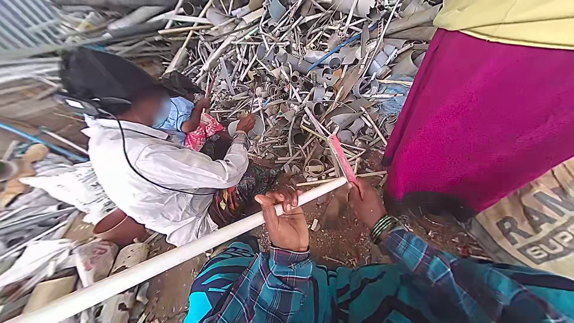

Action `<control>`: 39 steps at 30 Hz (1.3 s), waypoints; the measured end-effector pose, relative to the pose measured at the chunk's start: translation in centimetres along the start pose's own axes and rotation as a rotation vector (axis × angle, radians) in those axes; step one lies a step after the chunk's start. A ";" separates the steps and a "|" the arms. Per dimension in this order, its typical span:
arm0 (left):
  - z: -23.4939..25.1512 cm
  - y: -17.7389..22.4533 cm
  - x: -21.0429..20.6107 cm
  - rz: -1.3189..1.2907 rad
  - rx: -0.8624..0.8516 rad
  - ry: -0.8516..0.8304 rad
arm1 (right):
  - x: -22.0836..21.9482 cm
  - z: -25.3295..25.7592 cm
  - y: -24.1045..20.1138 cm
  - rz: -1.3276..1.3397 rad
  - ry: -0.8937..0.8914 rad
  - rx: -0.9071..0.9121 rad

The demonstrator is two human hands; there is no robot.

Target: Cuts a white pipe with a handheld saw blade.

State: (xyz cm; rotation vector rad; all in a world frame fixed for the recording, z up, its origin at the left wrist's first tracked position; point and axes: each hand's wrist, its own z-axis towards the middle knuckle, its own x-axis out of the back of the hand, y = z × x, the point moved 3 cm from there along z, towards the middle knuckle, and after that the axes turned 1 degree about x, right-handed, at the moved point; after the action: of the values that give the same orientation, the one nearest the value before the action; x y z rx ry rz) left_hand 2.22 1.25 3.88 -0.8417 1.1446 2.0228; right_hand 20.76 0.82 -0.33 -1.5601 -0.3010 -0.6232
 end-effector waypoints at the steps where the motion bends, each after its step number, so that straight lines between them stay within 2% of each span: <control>1: 0.3 0.3 0.2 0.016 -0.001 0.007 | 0.8 1.1 1.2 0.013 -0.003 -0.094; 3: 0.8 0.2 0.1 0.031 -0.021 0.012 | 1.3 1.4 1.9 0.051 0.108 -0.117; 5: 1.0 0.0 0.0 0.045 -0.038 0.069 | 0.5 0.3 1.2 0.054 0.355 0.071; 7: 1.2 0.0 0.0 0.039 -0.042 0.118 | -0.1 -0.7 0.3 0.016 0.495 0.278; 9: 1.1 0.2 -0.2 0.018 -0.032 0.112 | 0.0 -0.6 -0.1 -0.038 0.458 0.390; 12: 0.3 0.4 -0.6 0.014 0.018 0.123 | 0.2 -0.1 0.0 -0.007 0.356 0.375; 19: -0.8 0.2 -0.7 0.041 0.008 0.023 | 1.6 0.1 -0.5 -0.023 0.517 0.364; 25: -0.8 0.0 -0.6 -0.041 0.043 -0.085 | 3.1 0.2 -1.0 -0.098 0.328 0.385; 29: -0.9 -2.6 0.1 -0.040 0.068 -0.325 | 2.8 -1.3 -2.4 -0.073 0.031 0.357; 31: -1.5 -3.6 0.4 -0.047 0.078 -0.314 | 1.5 -2.9 -3.1 0.012 -0.074 0.348; 36: -1.2 -3.2 -0.1 -0.079 0.009 -0.180 | 0.7 -4.0 -2.8 0.006 0.241 0.365; 39: -1.7 -3.4 -0.5 -0.057 -0.013 -0.165 | 0.5 -4.1 -2.5 -0.050 0.325 0.382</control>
State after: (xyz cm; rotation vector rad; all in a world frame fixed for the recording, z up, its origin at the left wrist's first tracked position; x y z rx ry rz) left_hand 5.55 0.96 1.97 -0.6918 1.0056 2.0134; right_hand 18.96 -3.02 1.93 -1.0696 -0.1983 -0.7959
